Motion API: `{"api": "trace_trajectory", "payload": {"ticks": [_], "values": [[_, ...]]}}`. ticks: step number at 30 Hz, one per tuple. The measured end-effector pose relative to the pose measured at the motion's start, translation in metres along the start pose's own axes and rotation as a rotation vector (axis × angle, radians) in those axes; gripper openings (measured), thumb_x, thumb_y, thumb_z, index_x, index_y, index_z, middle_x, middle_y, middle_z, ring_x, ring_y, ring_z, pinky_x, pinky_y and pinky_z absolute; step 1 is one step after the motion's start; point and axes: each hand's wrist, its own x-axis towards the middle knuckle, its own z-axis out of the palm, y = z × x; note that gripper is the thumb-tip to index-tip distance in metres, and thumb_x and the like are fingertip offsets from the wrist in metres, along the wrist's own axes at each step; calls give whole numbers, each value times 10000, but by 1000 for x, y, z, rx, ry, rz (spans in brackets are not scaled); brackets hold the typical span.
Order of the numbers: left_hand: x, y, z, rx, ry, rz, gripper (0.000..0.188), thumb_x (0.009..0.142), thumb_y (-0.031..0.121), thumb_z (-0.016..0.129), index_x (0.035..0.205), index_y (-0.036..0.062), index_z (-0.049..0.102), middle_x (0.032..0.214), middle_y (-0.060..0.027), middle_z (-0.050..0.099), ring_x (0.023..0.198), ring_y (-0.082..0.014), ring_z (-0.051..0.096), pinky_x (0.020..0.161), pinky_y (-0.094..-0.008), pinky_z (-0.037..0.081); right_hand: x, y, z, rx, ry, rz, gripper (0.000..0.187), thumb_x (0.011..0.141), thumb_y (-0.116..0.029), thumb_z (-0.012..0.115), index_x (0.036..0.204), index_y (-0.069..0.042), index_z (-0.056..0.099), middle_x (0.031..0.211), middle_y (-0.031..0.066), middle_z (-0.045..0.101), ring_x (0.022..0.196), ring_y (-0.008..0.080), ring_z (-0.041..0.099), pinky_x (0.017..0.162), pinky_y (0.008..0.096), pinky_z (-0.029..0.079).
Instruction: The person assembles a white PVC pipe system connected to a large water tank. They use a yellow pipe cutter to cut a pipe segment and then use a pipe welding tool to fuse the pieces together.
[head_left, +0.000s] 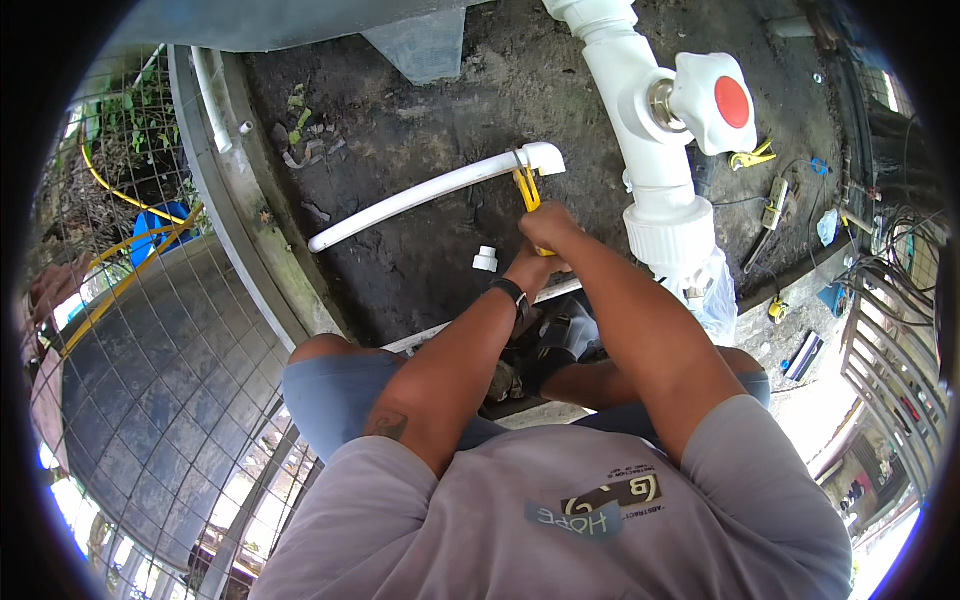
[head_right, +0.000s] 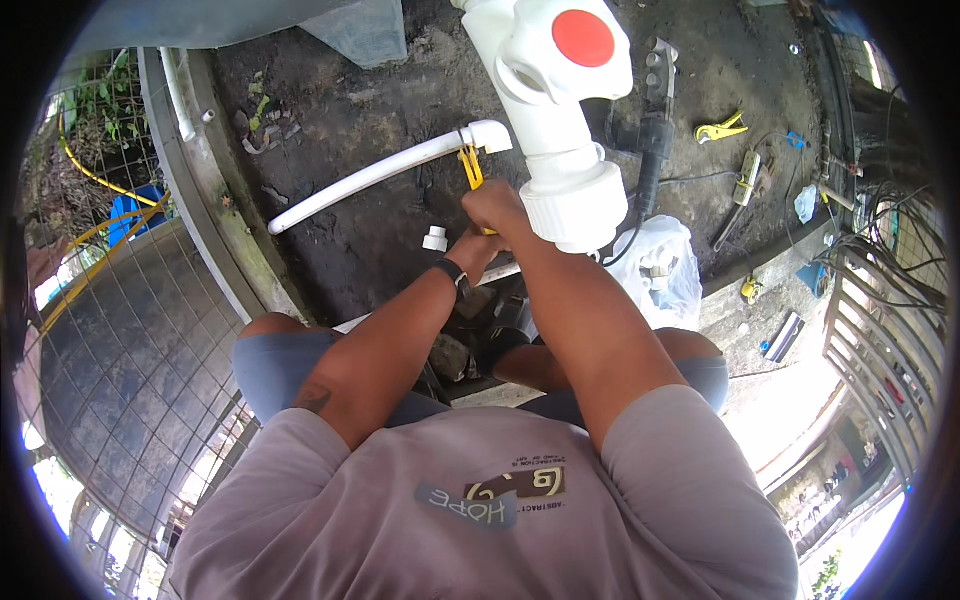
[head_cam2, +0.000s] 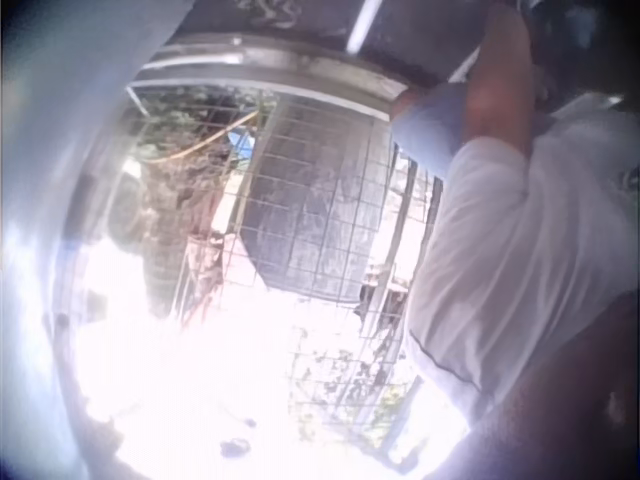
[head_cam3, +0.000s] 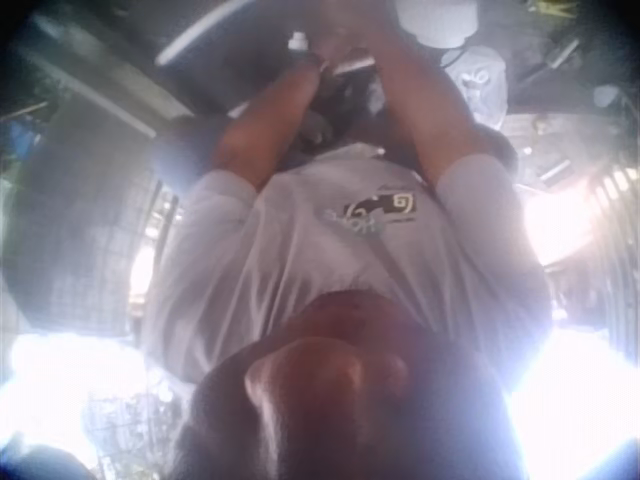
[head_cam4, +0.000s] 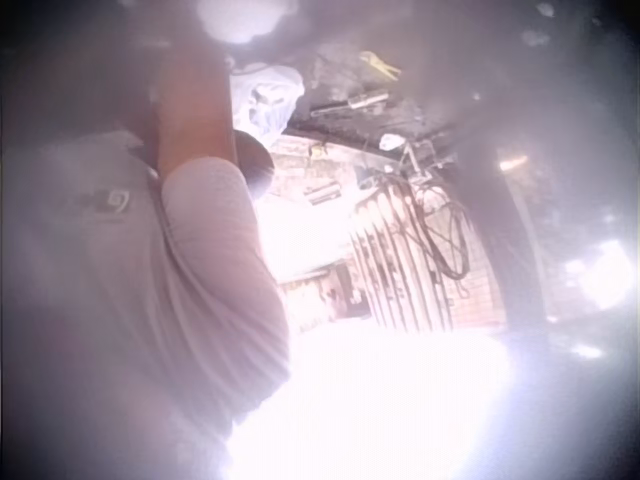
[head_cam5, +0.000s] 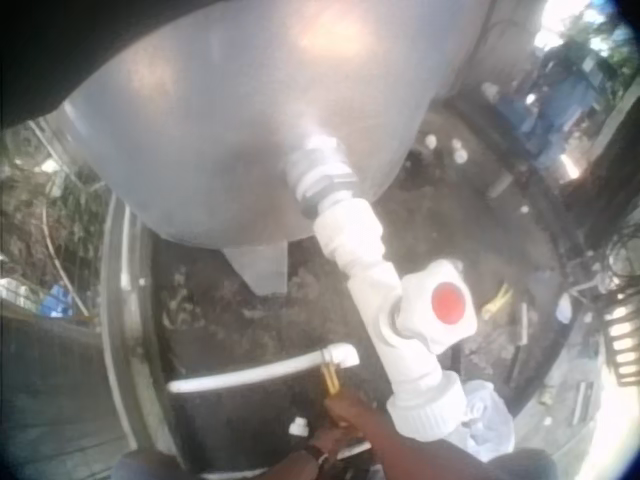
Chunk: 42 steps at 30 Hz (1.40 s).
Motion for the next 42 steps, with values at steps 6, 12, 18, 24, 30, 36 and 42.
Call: {"api": "trace_trajectory", "payload": {"ticks": [6, 12, 18, 24, 30, 36, 42], "values": [[-33, 98, -16, 875, -168, -285, 553, 714, 354, 790, 1143, 64, 596, 1131, -96, 655, 999, -245, 619, 830, -369, 495, -7, 7, -11, 153, -31, -32, 471, 728, -226, 645, 1086, 79, 627, 1034, 290, 660, 971, 418, 653, 831, 443, 516], [-70, 215, -74, 1857, 428, 397, 785, 640, 357, 796, 1302, 50, 505, 1322, -195, 514, 1205, -407, 492, 1003, -477, 407, -54, 17, -14, 204, 236, -459, 737, 734, -182, 620, 1392, 53, 384, 1183, 340, 574, 1147, 450, 555, 974, 429, 448], [-85, 224, -92, 1619, 31, 25, 473, 690, 296, 734, 1035, -17, 653, 960, -241, 670, 937, -396, 644, 855, -438, 497, -124, -1, -45, 124, 110, -488, 839, 750, -209, 632, 1474, 17, 274, 1380, 293, 467, 1246, 406, 508, 1046, 385, 418], [-132, 231, -61, 1629, 27, 234, 308, 742, 220, 657, 921, -30, 639, 890, -261, 663, 869, -425, 643, 799, -461, 509, -151, 12, -46, 78, 121, -486, 764, 724, -286, 694, 1332, 83, 415, 1088, 266, 622, 989, 351, 628, 870, 391, 490], [-174, 238, -51, 1614, 9, 305, 293, 763, 234, 662, 864, -39, 619, 786, -267, 637, 796, -439, 631, 747, -471, 486, -167, 5, -56, -87, -27, -451, 713, 725, -286, 692, 1286, 70, 433, 1044, 262, 637, 957, 362, 632, 853, 409, 496], [-184, 230, -57, 1543, 56, 330, 324, 755, 243, 678, 873, -53, 620, 779, -257, 645, 769, -419, 645, 720, -454, 491, -174, 4, -55, -113, 54, -529, 750, 718, -244, 671, 1356, 41, 399, 1023, 269, 630, 935, 371, 624, 842, 402, 498], [-180, 225, -72, 1447, 43, 287, 332, 746, 244, 693, 882, -49, 621, 768, -228, 648, 734, -369, 648, 695, -431, 488, -189, -14, -44, 2, 120, -496, 780, 728, -204, 638, 1417, 26, 355, 1251, 282, 555, 1150, 390, 572, 981, 415, 449]]}}
